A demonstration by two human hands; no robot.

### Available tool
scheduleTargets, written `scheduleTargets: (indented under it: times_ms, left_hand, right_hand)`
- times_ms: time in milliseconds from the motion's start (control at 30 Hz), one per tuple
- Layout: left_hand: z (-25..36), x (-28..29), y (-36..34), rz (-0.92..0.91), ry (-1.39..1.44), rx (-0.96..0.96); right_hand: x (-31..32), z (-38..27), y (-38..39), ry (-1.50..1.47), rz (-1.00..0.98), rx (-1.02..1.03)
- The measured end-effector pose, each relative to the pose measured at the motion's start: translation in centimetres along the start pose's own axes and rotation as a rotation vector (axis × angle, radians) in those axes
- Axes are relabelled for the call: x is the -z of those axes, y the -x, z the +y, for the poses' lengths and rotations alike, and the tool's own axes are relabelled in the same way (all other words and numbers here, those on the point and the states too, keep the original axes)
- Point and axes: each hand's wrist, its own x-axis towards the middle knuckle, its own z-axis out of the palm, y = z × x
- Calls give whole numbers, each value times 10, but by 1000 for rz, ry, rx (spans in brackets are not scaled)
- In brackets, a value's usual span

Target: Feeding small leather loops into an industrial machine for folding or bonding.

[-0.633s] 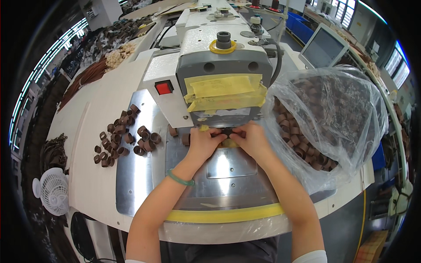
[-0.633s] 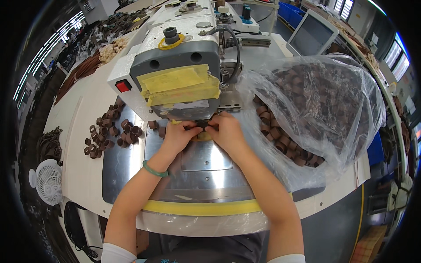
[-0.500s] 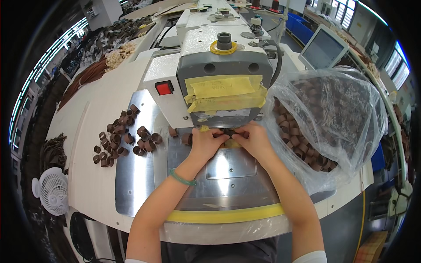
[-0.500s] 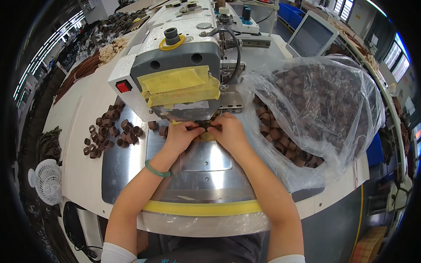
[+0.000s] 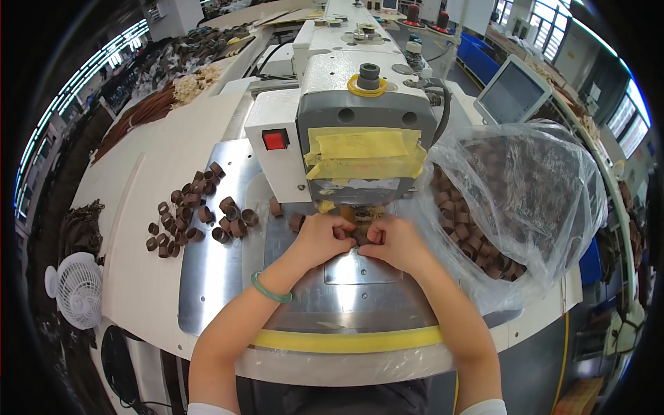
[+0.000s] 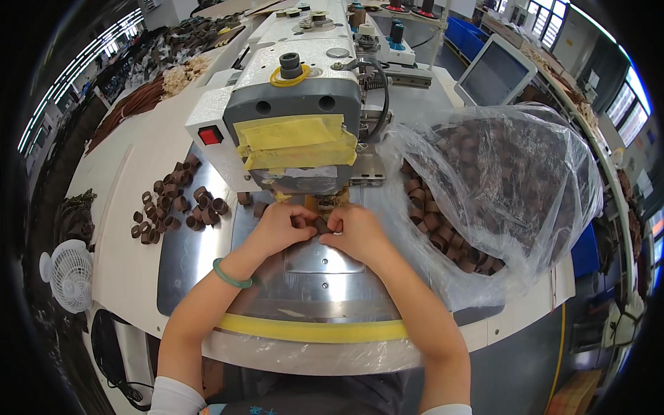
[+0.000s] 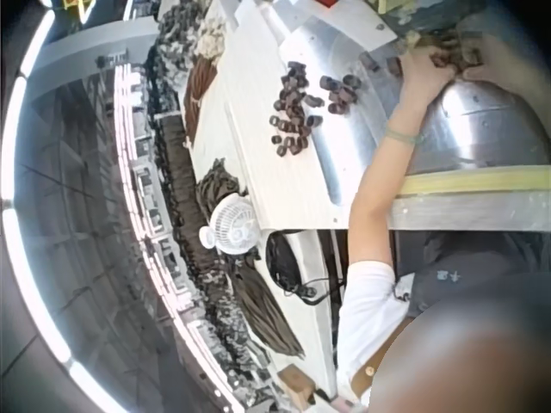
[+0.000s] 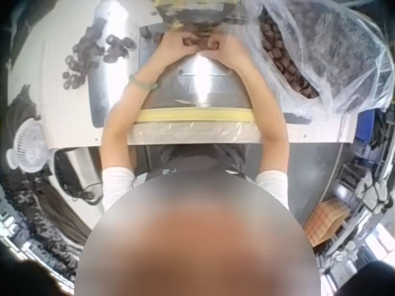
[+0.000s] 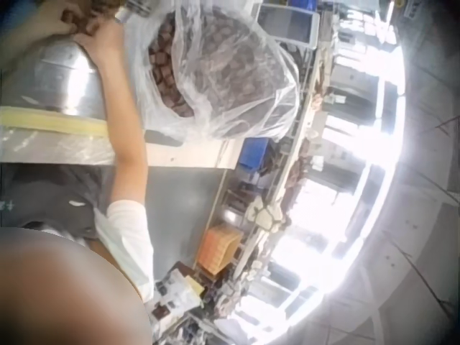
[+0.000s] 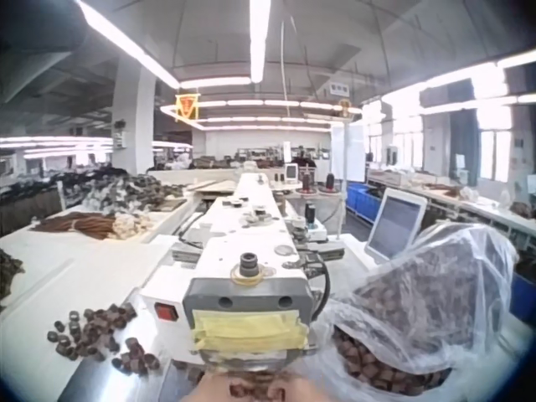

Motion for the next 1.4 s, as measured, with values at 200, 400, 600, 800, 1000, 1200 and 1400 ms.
scheduleTargets:
  times_ms: [200, 400, 600, 800, 1000, 1200, 1400]
  left_hand:
    - [-12, 19, 11, -143, 285, -78]
    - [-22, 21, 9, -126, 278, -117]
    - [-8, 28, 15, -27, 281, -64]
    - [-15, 54, 17, -152, -118, -249]
    - [-38, 85, 15, 82, -262, -44]
    - [-23, 75, 11, 226, -518, -176]
    - [12, 67, 20, 195, -499, -148]
  right_hand:
    - [-12, -5, 4, -110, -232, -12]
    - [-23, -3, 3, -111, -61, 94]
    - [-20, 3, 4, -112, -22, 126]
    - [-14, -2, 2, -185, -42, 179]
    - [37, 12, -5, 591, 505, 86]
    - [63, 65, -11, 854, 610, 180]
    - [70, 60, -17, 483, 381, -245]
